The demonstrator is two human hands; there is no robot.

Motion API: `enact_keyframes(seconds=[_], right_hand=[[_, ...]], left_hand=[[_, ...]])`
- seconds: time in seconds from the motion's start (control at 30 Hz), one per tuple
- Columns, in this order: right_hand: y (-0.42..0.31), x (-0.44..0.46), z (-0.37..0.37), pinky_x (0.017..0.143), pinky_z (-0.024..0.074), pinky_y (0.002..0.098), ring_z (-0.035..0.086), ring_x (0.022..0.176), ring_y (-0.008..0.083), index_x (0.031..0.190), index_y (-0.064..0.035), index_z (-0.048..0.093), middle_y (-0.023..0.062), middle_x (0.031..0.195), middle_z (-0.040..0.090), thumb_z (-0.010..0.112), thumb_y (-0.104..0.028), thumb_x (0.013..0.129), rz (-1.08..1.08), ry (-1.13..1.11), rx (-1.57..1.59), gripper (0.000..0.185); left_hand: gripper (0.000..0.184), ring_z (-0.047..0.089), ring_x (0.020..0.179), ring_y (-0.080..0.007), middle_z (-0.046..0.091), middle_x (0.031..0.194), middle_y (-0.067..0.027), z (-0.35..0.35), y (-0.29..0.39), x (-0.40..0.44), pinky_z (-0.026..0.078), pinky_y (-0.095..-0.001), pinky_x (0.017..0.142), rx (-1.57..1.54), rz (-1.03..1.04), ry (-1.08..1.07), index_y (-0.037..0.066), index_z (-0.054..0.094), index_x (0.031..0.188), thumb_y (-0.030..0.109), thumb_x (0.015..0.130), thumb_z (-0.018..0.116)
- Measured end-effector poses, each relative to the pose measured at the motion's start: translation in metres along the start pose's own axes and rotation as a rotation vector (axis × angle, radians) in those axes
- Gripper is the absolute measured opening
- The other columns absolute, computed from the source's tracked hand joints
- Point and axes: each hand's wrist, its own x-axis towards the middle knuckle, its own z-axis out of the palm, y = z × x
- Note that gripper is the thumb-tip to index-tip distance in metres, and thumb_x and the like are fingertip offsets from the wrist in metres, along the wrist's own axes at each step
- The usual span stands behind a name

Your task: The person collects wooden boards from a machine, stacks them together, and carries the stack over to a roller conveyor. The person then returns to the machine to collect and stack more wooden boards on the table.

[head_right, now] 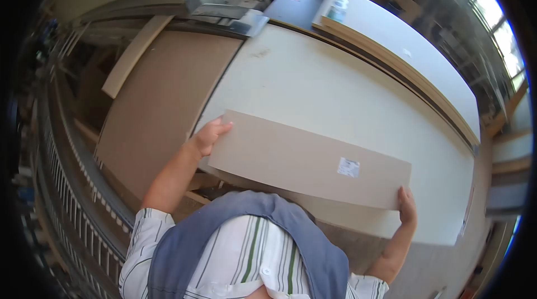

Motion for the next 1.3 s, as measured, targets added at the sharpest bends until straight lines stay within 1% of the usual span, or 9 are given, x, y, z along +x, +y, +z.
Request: enact_keyframes(seconds=[0.2,0.37,0.47,0.6,0.77,1.0,1.1,1.23,1.3], right_hand=[[-0.041,0.002,0.018,0.081,0.0526,0.0319,0.062,0.098,0.0234,0.124,0.0082,0.057,0.0187,0.111,0.064,0.058,-0.043,0.098,-0.016,0.022,-0.105,0.058],[-0.073,-0.004,0.021,0.092,0.0477,0.0326,0.059,0.107,0.0219,0.131,0.0059,0.054,0.0169,0.122,0.062,0.051,-0.047,0.101,-0.07,-0.125,-0.207,0.061],[-0.094,-0.01,0.021,0.101,0.0425,0.0382,0.056,0.117,0.0276,0.136,0.0031,0.051,0.0212,0.131,0.057,0.05,-0.05,0.1,-0.39,-0.202,-0.444,0.064],[-0.107,0.001,0.029,0.108,0.0369,0.0443,0.049,0.128,0.0352,0.142,-0.0011,0.046,0.0248,0.14,0.05,0.05,-0.054,0.099,-0.218,0.321,-0.405,0.069],[-0.172,-0.033,0.115,0.109,0.0344,0.0466,0.045,0.131,0.0385,0.145,-0.0036,0.044,0.0254,0.144,0.045,0.051,-0.058,0.097,-0.333,0.081,-0.274,0.073],[-0.251,-0.048,0.255,0.089,0.0492,0.0336,0.06,0.111,0.0245,0.134,-0.0022,0.054,0.0155,0.124,0.061,0.056,-0.038,0.1,-0.481,-0.299,-0.258,0.05],[-0.274,-0.038,0.335,0.086,0.0534,0.033,0.064,0.107,0.0258,0.135,-0.0007,0.052,0.0167,0.12,0.063,0.053,-0.034,0.102,-0.419,-0.654,-0.091,0.047],[-0.275,0.021,0.451,0.095,0.0527,0.0447,0.061,0.114,0.0381,0.134,0.0045,0.048,0.0257,0.125,0.06,0.048,-0.036,0.104,0.027,-1.087,0.269,0.051],[-0.294,0.0,0.523,0.106,0.0428,0.0532,0.042,0.133,0.0476,0.147,0.0058,0.027,0.0336,0.143,0.039,0.05,-0.043,0.101,0.189,-0.839,0.195,0.071]], left_hand=[[0.048,0.06,0.108,-0.0243,0.058,0.125,-0.0177,-0.003,-0.022,-0.017,0.05,-0.0353,0.09,-0.018,0.104,0.059,0.001,0.04,0.142,0.017,0.099,0.052],[0.063,0.062,0.102,-0.0239,0.053,0.128,-0.0207,-0.071,-0.011,-0.027,0.054,-0.0297,0.079,-0.439,0.319,0.347,-0.001,0.032,0.146,0.012,0.092,0.062],[0.061,0.061,0.104,-0.0254,0.053,0.128,-0.0211,-0.143,0.01,-0.052,0.053,-0.0321,0.082,-0.546,0.33,0.46,-0.002,0.035,0.144,0.015,0.092,0.063],[0.06,0.058,0.108,-0.0282,0.053,0.127,-0.0219,-0.241,0.036,-0.082,0.051,-0.0369,0.089,-0.725,0.303,0.642,-0.002,0.04,0.139,0.022,0.09,0.065],[0.059,0.055,0.114,-0.0318,0.052,0.125,-0.0229,-0.289,0.057,-0.05,0.048,-0.0429,0.097,-0.96,0.23,0.873,-0.003,0.046,0.134,0.03,0.089,0.067],[0.047,0.06,0.107,-0.027,0.059,0.12,-0.0185,-0.289,0.008,-0.047,0.051,-0.0369,0.091,-0.847,0.404,0.731,-0.005,0.051,0.129,0.02,0.091,0.063],[0.041,0.062,0.104,-0.0246,0.063,0.118,-0.0162,-0.273,-0.011,-0.062,0.053,-0.0339,0.087,-0.782,0.49,0.663,-0.005,0.053,0.126,0.015,0.092,0.062],[0.045,0.062,0.105,-0.0251,0.062,0.122,-0.0172,-0.209,-0.001,-0.158,0.051,-0.0332,0.088,-0.749,0.583,0.649,-0.005,0.051,0.13,0.015,0.091,0.058],[0.044,0.062,0.104,-0.0247,0.063,0.12,-0.0163,-0.204,-0.022,-0.191,0.049,-0.0329,0.089,-0.727,0.625,0.709,-0.005,0.053,0.129,0.014,0.09,0.058]])
